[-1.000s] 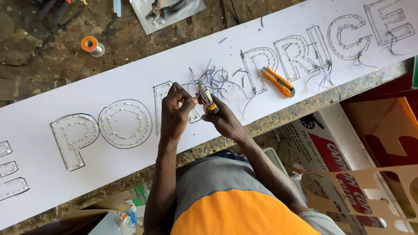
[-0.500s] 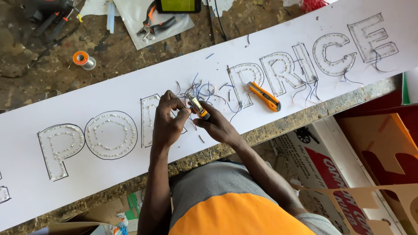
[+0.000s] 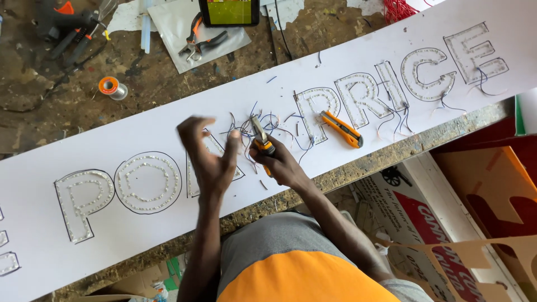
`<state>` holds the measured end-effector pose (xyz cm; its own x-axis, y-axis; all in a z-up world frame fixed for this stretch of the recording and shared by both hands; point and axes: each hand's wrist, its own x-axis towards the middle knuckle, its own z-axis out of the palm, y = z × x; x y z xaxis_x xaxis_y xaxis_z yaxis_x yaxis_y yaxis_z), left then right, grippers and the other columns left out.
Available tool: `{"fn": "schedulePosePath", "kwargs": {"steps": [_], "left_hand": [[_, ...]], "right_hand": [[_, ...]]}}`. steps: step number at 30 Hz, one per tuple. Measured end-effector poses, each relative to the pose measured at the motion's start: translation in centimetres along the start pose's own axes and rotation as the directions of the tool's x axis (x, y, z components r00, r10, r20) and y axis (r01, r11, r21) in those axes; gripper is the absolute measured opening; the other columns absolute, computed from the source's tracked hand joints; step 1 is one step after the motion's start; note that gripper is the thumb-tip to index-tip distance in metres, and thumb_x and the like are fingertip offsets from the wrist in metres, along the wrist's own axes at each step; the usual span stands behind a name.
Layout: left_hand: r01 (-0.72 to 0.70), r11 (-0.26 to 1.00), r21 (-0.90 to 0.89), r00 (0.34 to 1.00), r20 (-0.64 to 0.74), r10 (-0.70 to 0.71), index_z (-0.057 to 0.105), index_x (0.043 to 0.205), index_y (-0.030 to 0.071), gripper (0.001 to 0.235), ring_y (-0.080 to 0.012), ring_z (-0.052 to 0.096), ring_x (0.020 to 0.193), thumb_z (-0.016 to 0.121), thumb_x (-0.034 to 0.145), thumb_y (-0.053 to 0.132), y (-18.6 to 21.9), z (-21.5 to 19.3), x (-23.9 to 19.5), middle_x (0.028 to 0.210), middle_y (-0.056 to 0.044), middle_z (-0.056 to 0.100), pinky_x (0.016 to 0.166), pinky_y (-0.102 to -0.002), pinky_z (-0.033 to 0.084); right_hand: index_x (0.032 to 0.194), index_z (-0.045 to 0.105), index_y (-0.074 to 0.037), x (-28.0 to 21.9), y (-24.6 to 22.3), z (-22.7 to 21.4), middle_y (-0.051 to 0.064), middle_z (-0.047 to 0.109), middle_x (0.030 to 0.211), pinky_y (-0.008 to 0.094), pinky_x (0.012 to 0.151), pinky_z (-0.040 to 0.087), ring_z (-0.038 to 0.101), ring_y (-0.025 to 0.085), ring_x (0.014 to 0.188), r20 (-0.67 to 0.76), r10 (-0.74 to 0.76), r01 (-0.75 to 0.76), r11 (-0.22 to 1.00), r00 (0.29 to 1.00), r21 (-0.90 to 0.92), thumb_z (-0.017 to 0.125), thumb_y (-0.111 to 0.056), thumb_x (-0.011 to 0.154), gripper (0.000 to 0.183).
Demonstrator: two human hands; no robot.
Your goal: Soldering electrical wires to LED components on a large sign board.
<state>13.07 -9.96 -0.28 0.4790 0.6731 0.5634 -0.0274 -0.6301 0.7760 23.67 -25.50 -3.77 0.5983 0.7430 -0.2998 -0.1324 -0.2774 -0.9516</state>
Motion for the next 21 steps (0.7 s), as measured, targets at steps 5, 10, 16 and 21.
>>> {"fn": "schedulePosePath", "kwargs": {"steps": [5, 10, 16, 21], "left_hand": [[0.075, 0.995, -0.066, 0.997, -0.007, -0.076, 0.072, 0.098, 0.012, 0.020, -0.0191, 0.062, 0.076, 0.074, 0.114, 0.023, -0.3, 0.4, -3.2, 0.092, 0.000, 0.069, 0.075, -0.034, 0.052], [0.100, 0.967, -0.235, 0.986, 0.153, -0.065, 0.081, 0.131, 0.006, 0.022, -0.0287, 0.078, 0.106, 0.070, 0.118, 0.019, -0.3, 0.4, -2.8, 0.114, -0.013, 0.080, 0.082, -0.041, 0.062], [0.044, 0.790, -0.611, 0.996, 0.092, 0.016, 0.078, 0.108, -0.002, 0.011, -0.0322, 0.080, 0.107, 0.074, 0.112, 0.008, -2.1, -0.7, -2.3, 0.110, -0.021, 0.082, 0.079, -0.035, 0.065], [0.149, 0.448, -0.882, 0.989, 0.140, -0.054, 0.069, 0.107, -0.003, 0.035, -0.0366, 0.074, 0.094, 0.073, 0.112, 0.031, -3.8, -1.9, -2.0, 0.077, -0.022, 0.073, 0.089, -0.040, 0.060]], "right_hand": [[0.152, 0.062, 0.002, -0.2, 0.2, 1.6, 0.019, 0.081, 0.099, 0.048, 0.097, 0.057, 0.075, 0.032, 0.100, -0.050, 0.120, -0.119, 0.992, 0.991, 0.036, 0.076, -0.017, 0.098, 0.059], [0.177, 0.032, 0.001, 1.7, 4.4, 3.5, 0.021, 0.078, 0.087, 0.033, 0.049, 0.057, 0.074, 0.024, 0.059, 0.051, 0.154, -0.155, 0.988, 0.987, 0.000, 0.075, -0.019, 0.101, 0.089], [0.157, 0.057, 0.002, 1.1, 3.6, 4.7, 0.013, 0.078, 0.079, 0.030, 0.049, 0.053, 0.067, 0.018, 0.055, 0.086, -0.057, 0.034, 0.967, 0.995, 0.253, 0.076, -0.003, 0.096, 0.064], [0.130, 0.071, -0.002, -0.1, 0.3, 6.4, 0.006, 0.066, 0.082, 0.028, 0.066, 0.055, 0.064, 0.015, 0.071, 0.125, -0.252, 0.198, 0.921, 0.960, 0.336, 0.074, 0.017, 0.089, 0.045]]}}
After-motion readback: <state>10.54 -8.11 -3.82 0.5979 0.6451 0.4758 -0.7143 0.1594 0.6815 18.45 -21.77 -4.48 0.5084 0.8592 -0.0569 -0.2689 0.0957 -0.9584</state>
